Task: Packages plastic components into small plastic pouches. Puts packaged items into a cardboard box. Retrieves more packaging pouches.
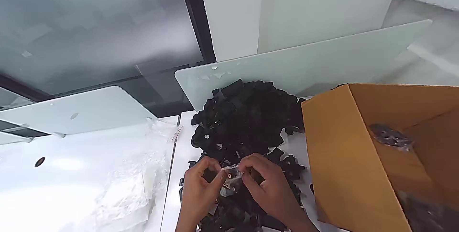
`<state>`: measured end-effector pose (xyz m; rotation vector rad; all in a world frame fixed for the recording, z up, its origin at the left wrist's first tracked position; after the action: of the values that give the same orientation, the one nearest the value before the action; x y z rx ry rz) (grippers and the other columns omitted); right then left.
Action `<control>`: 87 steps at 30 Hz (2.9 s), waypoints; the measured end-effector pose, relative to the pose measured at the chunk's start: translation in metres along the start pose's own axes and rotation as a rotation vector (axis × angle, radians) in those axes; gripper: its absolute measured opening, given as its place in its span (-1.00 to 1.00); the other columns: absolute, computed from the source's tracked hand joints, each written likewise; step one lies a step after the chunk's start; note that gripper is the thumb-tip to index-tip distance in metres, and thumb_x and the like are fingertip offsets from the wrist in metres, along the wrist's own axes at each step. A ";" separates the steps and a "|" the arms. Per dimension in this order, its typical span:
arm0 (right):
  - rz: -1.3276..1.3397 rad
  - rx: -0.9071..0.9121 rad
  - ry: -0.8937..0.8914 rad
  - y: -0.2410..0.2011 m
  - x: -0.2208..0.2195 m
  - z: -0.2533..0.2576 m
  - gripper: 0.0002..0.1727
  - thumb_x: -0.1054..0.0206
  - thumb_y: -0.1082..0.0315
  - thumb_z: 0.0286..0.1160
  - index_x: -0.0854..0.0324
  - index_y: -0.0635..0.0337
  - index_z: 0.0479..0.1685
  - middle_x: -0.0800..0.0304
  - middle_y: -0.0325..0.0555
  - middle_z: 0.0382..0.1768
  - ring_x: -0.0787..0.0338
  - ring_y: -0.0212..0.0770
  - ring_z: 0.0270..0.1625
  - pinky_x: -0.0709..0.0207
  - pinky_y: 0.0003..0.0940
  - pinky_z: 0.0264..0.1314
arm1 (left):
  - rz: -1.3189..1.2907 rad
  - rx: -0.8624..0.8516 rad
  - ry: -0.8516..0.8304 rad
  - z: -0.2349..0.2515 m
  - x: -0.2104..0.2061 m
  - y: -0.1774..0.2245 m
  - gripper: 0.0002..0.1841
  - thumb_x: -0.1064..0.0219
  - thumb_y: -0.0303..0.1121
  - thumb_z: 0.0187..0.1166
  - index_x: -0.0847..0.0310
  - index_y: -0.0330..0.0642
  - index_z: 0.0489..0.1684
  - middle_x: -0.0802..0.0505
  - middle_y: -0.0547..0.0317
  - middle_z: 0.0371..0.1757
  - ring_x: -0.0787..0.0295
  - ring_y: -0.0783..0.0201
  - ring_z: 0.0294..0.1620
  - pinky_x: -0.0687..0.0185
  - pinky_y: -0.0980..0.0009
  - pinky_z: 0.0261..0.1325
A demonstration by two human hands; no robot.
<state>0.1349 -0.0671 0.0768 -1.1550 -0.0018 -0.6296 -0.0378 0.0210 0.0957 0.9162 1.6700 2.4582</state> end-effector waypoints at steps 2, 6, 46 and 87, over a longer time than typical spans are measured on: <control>-0.273 0.104 -0.026 -0.003 -0.003 0.000 -0.68 -0.22 0.37 0.42 -0.91 -0.19 -0.14 -0.77 -0.29 -0.11 -0.73 -0.35 -0.02 -0.66 -0.46 -0.03 | 0.179 -0.064 0.112 0.000 -0.006 0.005 -0.90 -0.45 -0.27 0.31 -0.71 -0.03 -0.37 -0.77 0.47 -0.48 -0.65 0.62 -0.54 -0.61 0.63 -0.51; -0.426 -0.039 -0.136 -0.013 -0.012 0.005 -0.77 -0.31 0.44 0.38 -0.91 0.01 -0.23 -0.78 0.01 0.23 -0.80 0.00 0.13 -0.74 -0.11 0.07 | 0.298 -0.233 0.206 -0.004 -0.025 0.024 -0.91 -0.42 -0.33 0.29 -0.72 -0.12 -0.40 -0.72 0.36 -0.48 -0.59 0.59 -0.53 -0.54 0.66 -0.49; 0.769 -0.295 -0.114 0.029 -0.010 -0.011 -0.75 -0.39 0.55 0.45 -0.83 0.29 0.07 -0.88 -0.10 0.15 -0.86 -0.33 0.13 -0.76 -0.41 0.20 | -0.786 0.308 0.191 0.010 -0.018 -0.034 -0.61 0.13 -0.34 0.90 -0.64 -0.32 0.20 -0.88 0.04 -0.13 -0.88 0.29 -0.20 -0.86 0.37 -0.18; 0.864 -0.520 0.130 -0.003 -0.015 -0.001 -0.63 -0.18 0.65 0.46 -0.65 0.39 0.24 -0.83 0.07 0.09 -0.90 -0.11 0.05 -0.84 -0.19 0.15 | -1.430 0.308 0.344 -0.004 0.021 -0.120 -0.77 -0.09 -0.43 0.76 -0.64 -0.19 0.16 -0.90 0.00 -0.12 -0.92 0.21 -0.11 -0.89 0.28 -0.04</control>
<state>0.1205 -0.0619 0.0744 -1.4557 0.7716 0.0855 -0.0926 0.0757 0.0008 -0.6443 1.7632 1.3618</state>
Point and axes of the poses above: each hand's wrist, its own z-axis towards the middle knuckle, its own x-axis out of the back of the hand, y = z × x, the point moved 2 cm from there along z, towards the middle knuckle
